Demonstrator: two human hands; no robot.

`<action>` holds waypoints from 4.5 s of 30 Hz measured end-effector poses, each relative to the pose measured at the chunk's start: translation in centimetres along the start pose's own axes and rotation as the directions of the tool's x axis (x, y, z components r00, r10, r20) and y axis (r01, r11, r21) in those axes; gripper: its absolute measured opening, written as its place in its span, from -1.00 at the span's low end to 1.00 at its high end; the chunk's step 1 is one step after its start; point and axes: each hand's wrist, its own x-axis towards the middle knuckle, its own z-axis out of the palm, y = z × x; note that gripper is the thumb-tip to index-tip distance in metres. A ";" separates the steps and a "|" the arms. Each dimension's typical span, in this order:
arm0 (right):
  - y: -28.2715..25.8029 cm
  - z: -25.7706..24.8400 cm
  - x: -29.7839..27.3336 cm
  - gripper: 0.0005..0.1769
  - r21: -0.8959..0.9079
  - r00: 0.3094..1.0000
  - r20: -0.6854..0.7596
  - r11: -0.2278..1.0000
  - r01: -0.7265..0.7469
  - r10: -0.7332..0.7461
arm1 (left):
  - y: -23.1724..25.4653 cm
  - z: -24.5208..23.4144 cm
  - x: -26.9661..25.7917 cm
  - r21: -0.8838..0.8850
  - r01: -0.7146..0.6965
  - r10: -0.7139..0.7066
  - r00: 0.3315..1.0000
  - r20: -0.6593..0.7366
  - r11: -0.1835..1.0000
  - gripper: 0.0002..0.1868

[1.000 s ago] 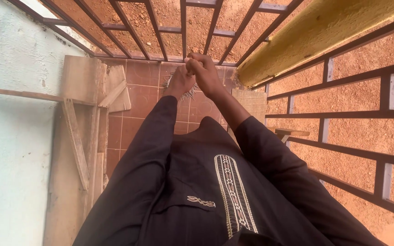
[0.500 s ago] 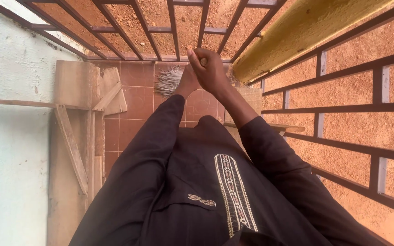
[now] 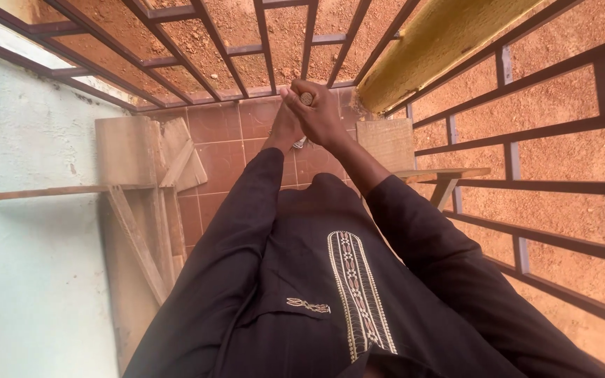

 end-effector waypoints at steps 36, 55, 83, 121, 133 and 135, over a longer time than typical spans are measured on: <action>-7.6 15.2 -4.1 -0.50 -0.230 0.976 0.068 0.955 -0.185 0.206 | -7.4 -11.6 -10.3 0.125 0.032 -0.077 0.921 0.381 0.992 -0.80; -3.9 16.4 -7.4 -0.47 -0.060 0.977 0.051 0.978 -0.202 0.205 | -7.9 -10.2 -13.4 0.089 0.068 -0.096 0.929 0.358 0.994 -0.80; 0.8 15.6 -10.1 -0.43 0.427 0.978 0.172 0.886 -0.180 0.116 | -8.5 -11.3 -16.8 0.162 0.091 -0.109 0.988 0.106 0.983 -0.71; -4.3 9.5 -12.0 -0.47 0.130 0.973 0.231 0.990 -0.046 0.015 | -6.4 -5.6 -16.9 -0.012 0.085 -0.086 0.994 -0.075 0.996 -0.79; -4.2 -0.4 -15.6 -0.36 -0.185 0.977 0.209 0.983 -0.001 0.041 | -16.1 14.2 -13.1 -0.368 0.109 -0.069 0.990 0.120 0.923 -0.87; -2.7 -0.9 -16.9 -0.38 -0.231 0.977 0.196 0.972 -0.036 0.083 | -14.0 15.3 -13.8 -0.410 0.132 -0.066 0.983 0.170 0.903 -0.84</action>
